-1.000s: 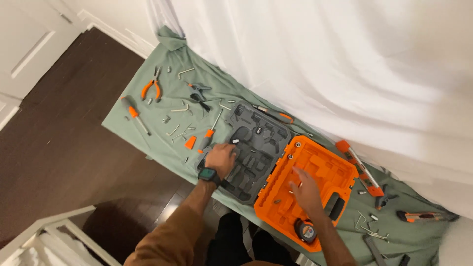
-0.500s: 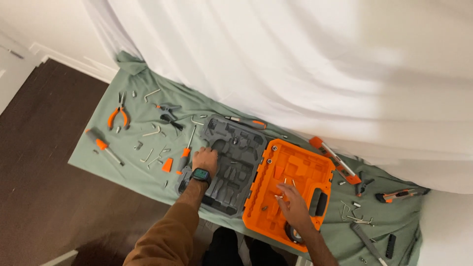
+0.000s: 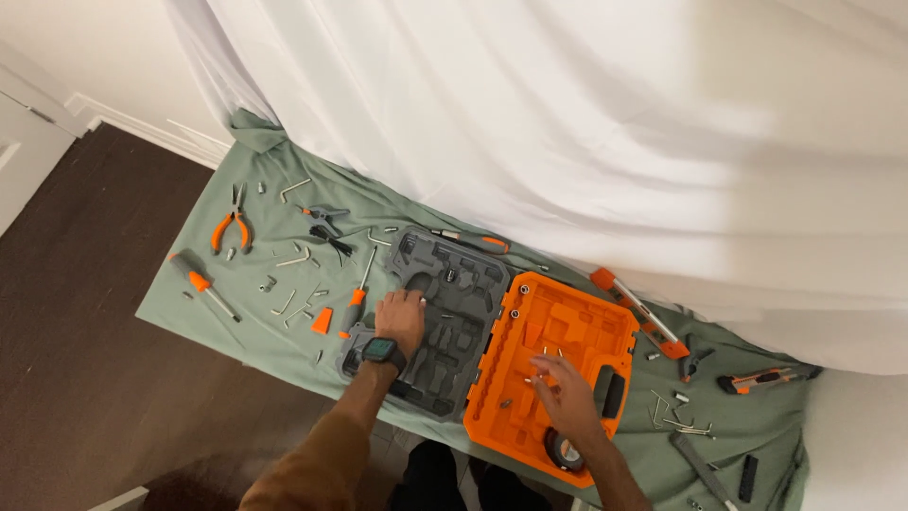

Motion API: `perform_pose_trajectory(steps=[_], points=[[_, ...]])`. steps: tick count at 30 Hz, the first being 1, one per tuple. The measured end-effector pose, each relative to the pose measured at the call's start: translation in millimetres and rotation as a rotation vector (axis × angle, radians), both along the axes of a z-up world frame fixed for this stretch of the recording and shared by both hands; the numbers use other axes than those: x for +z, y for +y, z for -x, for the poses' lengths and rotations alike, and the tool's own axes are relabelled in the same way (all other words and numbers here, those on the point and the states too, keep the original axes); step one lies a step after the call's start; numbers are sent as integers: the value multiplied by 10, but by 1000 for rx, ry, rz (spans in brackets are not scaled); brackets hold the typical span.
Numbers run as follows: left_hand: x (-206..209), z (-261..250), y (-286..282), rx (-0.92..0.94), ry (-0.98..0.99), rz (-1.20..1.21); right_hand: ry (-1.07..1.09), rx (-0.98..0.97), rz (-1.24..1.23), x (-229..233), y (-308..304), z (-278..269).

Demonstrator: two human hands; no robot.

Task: The person organizes small metal parts and Allen keys into an orange toolbox. They place several metal pieces into the molded compartments, then pick up an orange magnetic holder and attach multiple Allen keys to it before placing it back in the toolbox.

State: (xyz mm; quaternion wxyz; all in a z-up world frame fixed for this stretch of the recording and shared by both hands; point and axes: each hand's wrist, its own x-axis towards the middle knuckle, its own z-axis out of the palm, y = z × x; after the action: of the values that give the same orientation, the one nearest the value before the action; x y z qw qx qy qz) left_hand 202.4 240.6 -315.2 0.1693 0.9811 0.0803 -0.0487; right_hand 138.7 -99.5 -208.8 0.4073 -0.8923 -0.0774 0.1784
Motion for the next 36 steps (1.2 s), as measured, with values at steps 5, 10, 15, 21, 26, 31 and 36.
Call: perform_pose_trajectory(steps=[5,10,15,21,26,31,36], points=[[796,369,-219,35,-221,585,-130,75,-145,632,236,-85],[2359,814,-605,177,-305,1010,-190,20,-344,1293,566,-52],[3136,1070,-921,-3,-575,1224,-101,31,-611,1787,715,35],[3615,1365,-1161,-41,-715,1149,-133,81,-791,2336,786,229],[3796,1530,-1348,-52,-859,1116,-145,82,-889,2554,698,389],[3856,1697,-1566,-4,-972,1198,-147,98,-975,2719,621,527],[3968,1815,-1722,10,-1056,1220,-300,189,-1057,2768,496,572]])
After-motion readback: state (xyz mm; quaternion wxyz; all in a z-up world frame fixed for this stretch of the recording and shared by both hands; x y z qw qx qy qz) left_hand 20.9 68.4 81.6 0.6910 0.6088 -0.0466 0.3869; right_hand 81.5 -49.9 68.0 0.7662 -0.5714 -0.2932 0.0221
